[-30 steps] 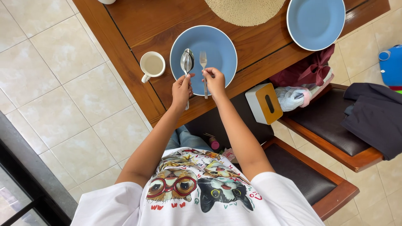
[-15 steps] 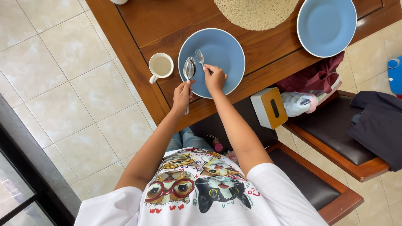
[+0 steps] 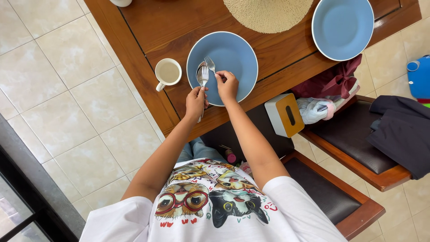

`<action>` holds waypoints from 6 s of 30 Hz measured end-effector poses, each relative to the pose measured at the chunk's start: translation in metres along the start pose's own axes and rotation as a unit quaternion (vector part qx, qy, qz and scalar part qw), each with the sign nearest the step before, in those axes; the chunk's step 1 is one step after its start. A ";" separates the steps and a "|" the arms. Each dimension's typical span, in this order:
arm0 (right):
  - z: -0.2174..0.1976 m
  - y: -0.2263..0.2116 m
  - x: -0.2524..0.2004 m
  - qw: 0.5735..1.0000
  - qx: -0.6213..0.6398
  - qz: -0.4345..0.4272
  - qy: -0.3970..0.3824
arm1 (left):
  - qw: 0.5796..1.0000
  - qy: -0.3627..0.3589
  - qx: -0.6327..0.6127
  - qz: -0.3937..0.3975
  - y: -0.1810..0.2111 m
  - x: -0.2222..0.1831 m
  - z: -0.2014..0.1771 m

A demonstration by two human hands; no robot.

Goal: The person wipes the wooden dining table with a white cloth, then sets the table: they place blue plates on the table, arrange forks and spoons on each plate, and set cups beside the plates. They carry plates and cutlery from a tray on a chair to the table.

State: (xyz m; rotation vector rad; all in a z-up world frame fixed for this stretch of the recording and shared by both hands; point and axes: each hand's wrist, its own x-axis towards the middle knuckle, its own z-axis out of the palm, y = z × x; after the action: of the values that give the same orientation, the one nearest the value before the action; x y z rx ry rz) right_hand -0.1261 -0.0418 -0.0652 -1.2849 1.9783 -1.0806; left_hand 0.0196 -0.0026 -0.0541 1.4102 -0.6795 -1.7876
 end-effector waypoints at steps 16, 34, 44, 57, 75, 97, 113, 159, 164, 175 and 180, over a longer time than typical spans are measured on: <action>-0.021 -0.008 0.005 0.968 0.226 0.106 -0.003 | 0.998 -0.046 0.008 -0.048 0.018 -0.004 0.009; -0.094 -0.031 0.079 0.960 0.279 -0.032 -0.012 | 0.967 -0.203 0.084 -0.131 0.018 -0.015 -0.006; -0.090 -0.008 0.134 0.963 0.060 -0.174 -0.195 | 0.984 -0.110 0.083 -0.111 0.014 -0.020 -0.027; -0.031 -0.018 0.136 0.925 -0.149 -0.182 -0.299 | 0.993 -0.052 0.038 -0.096 0.011 -0.019 -0.036; -0.057 -0.006 0.048 0.994 -0.049 -0.088 -0.035 | 0.993 -0.068 0.034 -0.090 0.008 -0.014 -0.020; -0.063 -0.028 0.007 0.979 -0.125 -0.160 0.013 | 0.998 -0.057 -0.017 -0.036 -0.022 -0.017 -0.024; -0.057 -0.007 -0.207 0.903 0.379 0.189 -0.076 | 0.987 0.042 0.118 0.098 -0.012 -0.139 0.026; -0.743 0.219 -0.475 0.842 0.475 0.037 0.252 | 0.875 -0.439 0.181 0.100 -0.320 -0.511 0.618; -0.803 0.250 -0.386 0.839 0.477 0.089 0.248 | 0.887 -0.389 0.204 0.141 -0.299 -0.463 0.715; -0.905 0.334 -0.211 0.853 0.468 0.128 0.194 | 0.878 -0.367 0.247 0.180 -0.274 -0.360 0.873; -0.953 0.376 -0.115 0.870 0.465 0.122 0.109 | 0.895 -0.312 0.236 0.214 -0.268 -0.299 0.944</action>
State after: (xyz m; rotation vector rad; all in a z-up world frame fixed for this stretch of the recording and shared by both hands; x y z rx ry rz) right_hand -1.0047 0.4637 0.1256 -0.3896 1.3504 -1.7729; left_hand -0.9196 0.3576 0.1464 0.8254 -1.7143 -1.7609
